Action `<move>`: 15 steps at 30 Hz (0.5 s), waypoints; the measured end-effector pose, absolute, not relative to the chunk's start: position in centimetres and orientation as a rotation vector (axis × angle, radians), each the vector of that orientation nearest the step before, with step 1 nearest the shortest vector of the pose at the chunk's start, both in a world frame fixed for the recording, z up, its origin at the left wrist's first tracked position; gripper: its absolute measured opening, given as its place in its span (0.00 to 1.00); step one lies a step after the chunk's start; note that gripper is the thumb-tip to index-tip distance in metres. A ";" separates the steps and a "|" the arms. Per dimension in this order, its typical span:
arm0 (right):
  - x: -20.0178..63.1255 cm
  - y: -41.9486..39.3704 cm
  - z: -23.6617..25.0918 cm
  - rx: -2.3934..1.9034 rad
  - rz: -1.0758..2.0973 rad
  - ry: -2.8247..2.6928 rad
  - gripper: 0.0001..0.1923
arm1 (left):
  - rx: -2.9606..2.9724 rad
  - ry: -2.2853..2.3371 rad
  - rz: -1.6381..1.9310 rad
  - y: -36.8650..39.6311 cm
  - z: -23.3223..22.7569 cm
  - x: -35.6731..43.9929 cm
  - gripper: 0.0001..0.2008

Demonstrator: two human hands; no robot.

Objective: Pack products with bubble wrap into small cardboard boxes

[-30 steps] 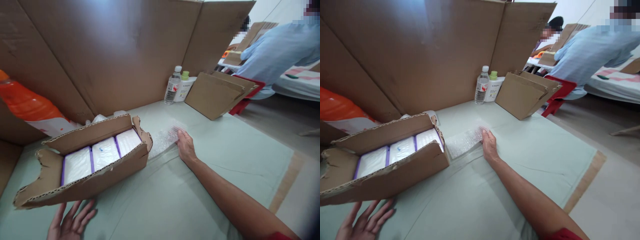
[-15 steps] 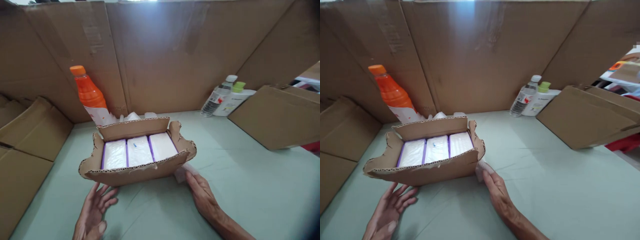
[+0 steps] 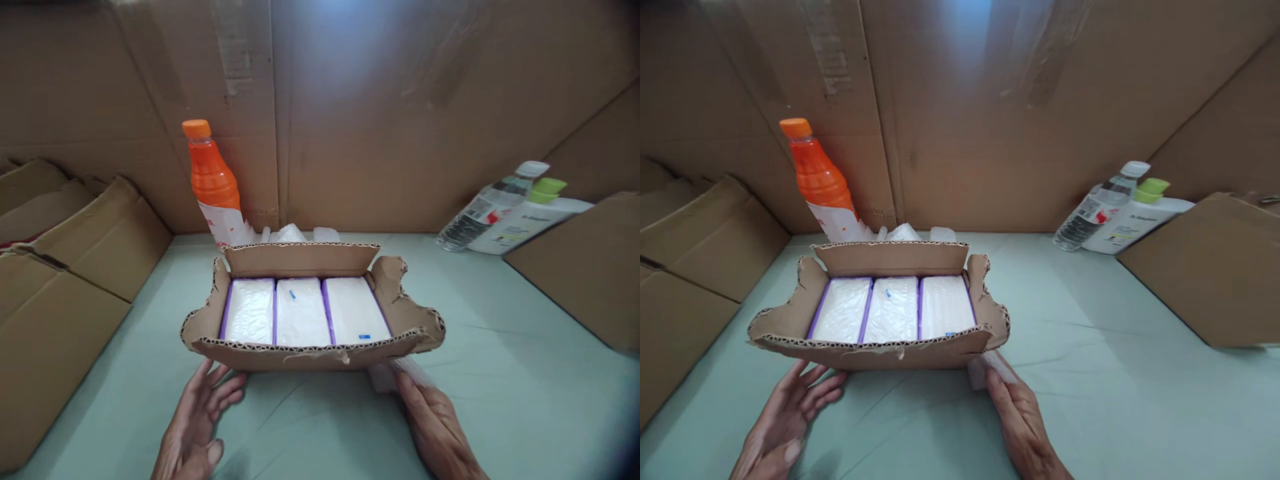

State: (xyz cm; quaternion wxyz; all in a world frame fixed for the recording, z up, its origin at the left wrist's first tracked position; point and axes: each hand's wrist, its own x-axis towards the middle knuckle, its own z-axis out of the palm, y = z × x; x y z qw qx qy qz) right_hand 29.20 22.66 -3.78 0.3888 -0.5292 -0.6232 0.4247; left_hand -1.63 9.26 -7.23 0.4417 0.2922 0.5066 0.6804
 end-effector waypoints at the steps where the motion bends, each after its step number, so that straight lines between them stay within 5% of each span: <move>1: 29.2 22.7 -3.7 -1.346 1.084 -1.591 0.24 | 0.729 1.258 1.684 9.2 -7.3 -1.7 0.42; 15: 29.1 23.0 -5.0 -1.424 1.058 -1.544 0.36 | 0.768 1.219 1.653 9.1 -6.6 -1.5 0.42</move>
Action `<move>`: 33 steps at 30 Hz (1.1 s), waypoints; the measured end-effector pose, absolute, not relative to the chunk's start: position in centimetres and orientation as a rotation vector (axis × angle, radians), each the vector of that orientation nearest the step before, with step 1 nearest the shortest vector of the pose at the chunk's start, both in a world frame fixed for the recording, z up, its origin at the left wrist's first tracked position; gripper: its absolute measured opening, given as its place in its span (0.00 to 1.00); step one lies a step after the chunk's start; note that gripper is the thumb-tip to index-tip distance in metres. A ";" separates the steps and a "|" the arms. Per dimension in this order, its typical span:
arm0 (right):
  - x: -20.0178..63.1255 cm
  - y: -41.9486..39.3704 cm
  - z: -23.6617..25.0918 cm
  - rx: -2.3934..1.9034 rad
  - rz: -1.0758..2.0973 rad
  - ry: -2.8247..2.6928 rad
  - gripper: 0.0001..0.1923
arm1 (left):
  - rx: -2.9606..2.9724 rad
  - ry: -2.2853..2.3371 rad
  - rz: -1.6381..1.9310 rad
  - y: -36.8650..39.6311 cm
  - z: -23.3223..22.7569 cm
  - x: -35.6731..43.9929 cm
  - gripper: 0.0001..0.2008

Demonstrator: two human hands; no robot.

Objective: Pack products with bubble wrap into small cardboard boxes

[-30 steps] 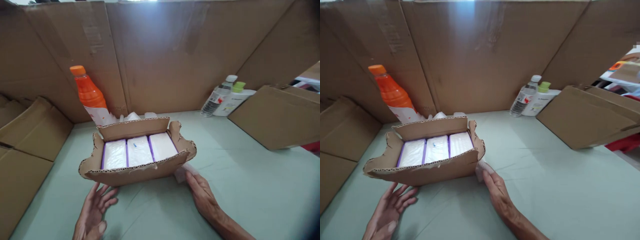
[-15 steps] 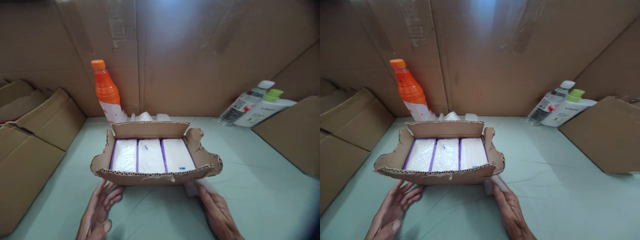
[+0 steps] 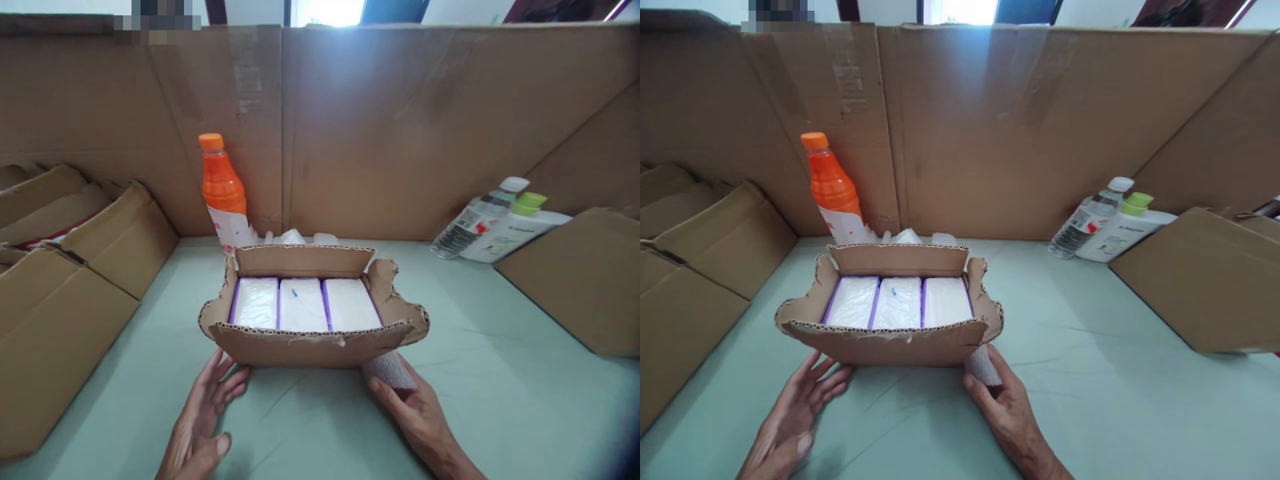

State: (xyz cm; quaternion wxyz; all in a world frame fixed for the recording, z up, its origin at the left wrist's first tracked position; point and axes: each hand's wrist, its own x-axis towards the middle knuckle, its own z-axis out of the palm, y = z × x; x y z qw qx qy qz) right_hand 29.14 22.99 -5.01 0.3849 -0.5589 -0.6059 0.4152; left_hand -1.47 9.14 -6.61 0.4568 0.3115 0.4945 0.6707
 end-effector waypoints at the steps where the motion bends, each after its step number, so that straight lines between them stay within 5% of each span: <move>1: 29.0 23.0 -4.8 -1.395 1.076 -1.566 0.34 | 0.771 1.225 1.655 9.1 -6.6 -1.4 0.42; 11: 28.4 22.8 -3.1 -1.341 1.169 -1.591 0.21 | 0.750 1.236 1.653 9.1 -6.7 -1.6 0.43; 33: 27.9 23.2 -2.2 -1.274 1.158 -1.457 0.27 | 0.857 1.311 1.581 9.2 -5.4 -2.8 0.41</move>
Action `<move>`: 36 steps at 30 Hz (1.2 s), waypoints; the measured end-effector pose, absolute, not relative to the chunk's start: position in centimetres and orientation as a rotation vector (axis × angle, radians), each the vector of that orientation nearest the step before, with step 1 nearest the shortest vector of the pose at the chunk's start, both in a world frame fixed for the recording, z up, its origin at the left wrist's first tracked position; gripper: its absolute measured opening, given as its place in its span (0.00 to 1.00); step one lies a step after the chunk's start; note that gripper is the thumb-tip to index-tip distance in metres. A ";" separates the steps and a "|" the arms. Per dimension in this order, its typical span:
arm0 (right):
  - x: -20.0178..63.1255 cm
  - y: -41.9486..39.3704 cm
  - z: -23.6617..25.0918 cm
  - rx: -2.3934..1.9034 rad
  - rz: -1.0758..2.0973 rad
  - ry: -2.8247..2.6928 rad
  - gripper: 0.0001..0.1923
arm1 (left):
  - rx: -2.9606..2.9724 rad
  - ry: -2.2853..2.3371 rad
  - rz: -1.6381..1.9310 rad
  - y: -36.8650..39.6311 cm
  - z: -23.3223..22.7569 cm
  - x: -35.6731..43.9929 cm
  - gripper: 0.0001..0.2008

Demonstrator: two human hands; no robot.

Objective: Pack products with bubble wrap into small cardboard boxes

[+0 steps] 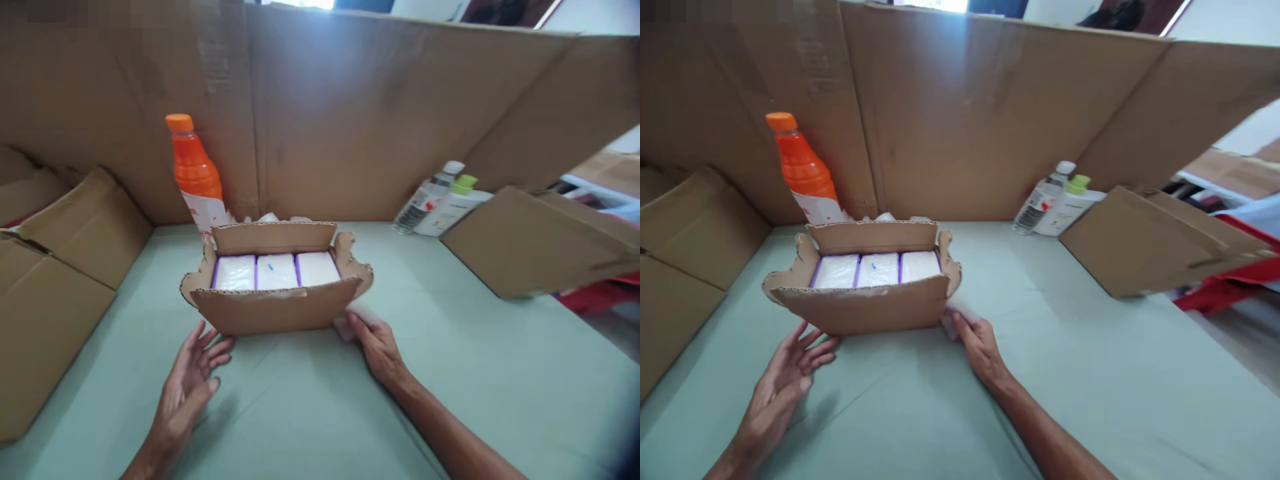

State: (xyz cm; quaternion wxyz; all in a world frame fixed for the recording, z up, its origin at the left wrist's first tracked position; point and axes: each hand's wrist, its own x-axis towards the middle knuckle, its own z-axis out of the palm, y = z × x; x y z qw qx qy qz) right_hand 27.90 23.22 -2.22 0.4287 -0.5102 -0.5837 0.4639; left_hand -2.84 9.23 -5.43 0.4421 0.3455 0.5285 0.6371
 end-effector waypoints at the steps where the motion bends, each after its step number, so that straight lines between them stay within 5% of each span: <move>1: 28.3 22.9 -1.6 -1.268 1.152 -1.413 0.27 | 0.868 1.405 1.587 9.0 -5.2 -2.8 0.40; 7: 31.6 17.4 4.8 -1.192 1.137 -1.424 0.20 | 1.286 1.821 1.641 6.4 -1.0 -0.9 0.31; 13: 29.0 11.5 10.3 -0.964 1.390 -1.716 0.20 | 1.640 1.244 1.389 6.5 3.9 4.5 0.42; 16: 27.4 10.7 10.9 -0.870 1.385 -1.607 0.21 | 1.558 0.887 1.097 7.1 4.1 5.6 0.35; 22: 28.4 11.3 8.4 -0.896 1.245 -1.285 0.15 | 1.163 0.996 0.942 5.3 2.1 2.0 0.25; 29: 30.7 9.5 1.5 -1.361 1.293 -1.430 0.18 | 1.256 1.599 0.767 6.1 2.0 -2.0 0.32; 32: 32.7 8.8 -0.2 -1.581 0.888 -1.698 0.25 | 1.664 1.956 0.558 5.8 1.0 -2.9 0.32; 36: 32.1 8.7 0.0 -1.431 0.443 -2.003 0.17 | 2.172 2.036 0.706 4.2 0.4 -2.4 0.21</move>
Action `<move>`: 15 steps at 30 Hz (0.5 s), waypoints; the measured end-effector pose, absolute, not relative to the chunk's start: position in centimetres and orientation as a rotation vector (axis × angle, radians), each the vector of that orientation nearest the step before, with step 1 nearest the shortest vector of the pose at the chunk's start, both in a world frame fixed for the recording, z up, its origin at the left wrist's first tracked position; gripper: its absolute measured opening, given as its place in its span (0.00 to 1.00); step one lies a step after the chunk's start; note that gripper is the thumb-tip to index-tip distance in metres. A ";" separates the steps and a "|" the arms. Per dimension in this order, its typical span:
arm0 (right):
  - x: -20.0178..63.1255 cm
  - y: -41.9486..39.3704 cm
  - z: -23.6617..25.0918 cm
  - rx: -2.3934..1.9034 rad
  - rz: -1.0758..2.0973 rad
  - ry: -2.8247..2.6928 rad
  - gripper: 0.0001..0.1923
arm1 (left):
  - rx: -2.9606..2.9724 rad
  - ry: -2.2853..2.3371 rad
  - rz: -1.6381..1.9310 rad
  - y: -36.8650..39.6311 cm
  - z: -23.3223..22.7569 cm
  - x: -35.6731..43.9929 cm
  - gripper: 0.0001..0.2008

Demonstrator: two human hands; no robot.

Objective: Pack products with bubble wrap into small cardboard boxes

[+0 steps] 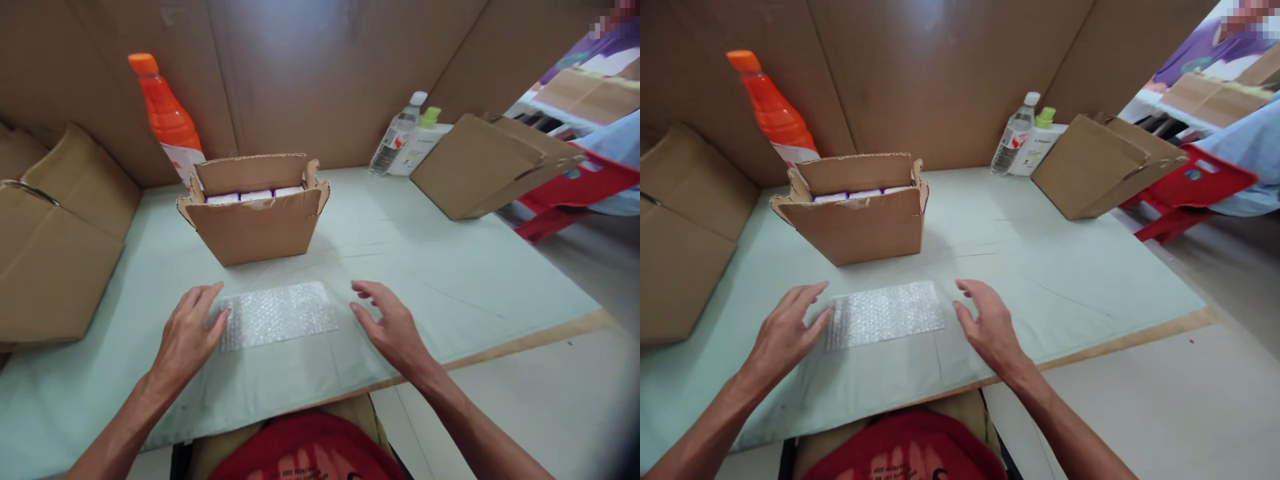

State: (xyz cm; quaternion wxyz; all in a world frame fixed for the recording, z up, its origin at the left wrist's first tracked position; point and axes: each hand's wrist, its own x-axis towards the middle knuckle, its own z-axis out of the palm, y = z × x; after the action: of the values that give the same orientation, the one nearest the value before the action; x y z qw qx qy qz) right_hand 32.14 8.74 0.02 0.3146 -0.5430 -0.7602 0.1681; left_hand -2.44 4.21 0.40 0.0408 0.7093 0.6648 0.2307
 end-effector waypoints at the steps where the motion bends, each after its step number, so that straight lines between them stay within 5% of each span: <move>1: 30.9 8.8 0.3 -1.329 0.399 -2.099 0.17 | 2.261 1.979 0.758 3.9 0.4 -2.0 0.18; 7: 23.2 9.3 -0.7 -0.844 0.465 -2.732 0.21 | 2.464 1.787 0.526 4.2 -1.3 -0.2 0.12; 15: 32.1 10.9 -2.9 -1.233 0.291 -2.365 0.15 | 2.246 1.712 0.737 4.3 -2.3 -1.7 0.12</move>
State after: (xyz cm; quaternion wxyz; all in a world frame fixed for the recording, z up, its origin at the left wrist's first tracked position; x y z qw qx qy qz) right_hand 32.15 10.89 -2.93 0.2271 -0.4476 -0.8584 0.1056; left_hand -1.66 4.32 -2.29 0.1113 0.7648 0.5829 0.2508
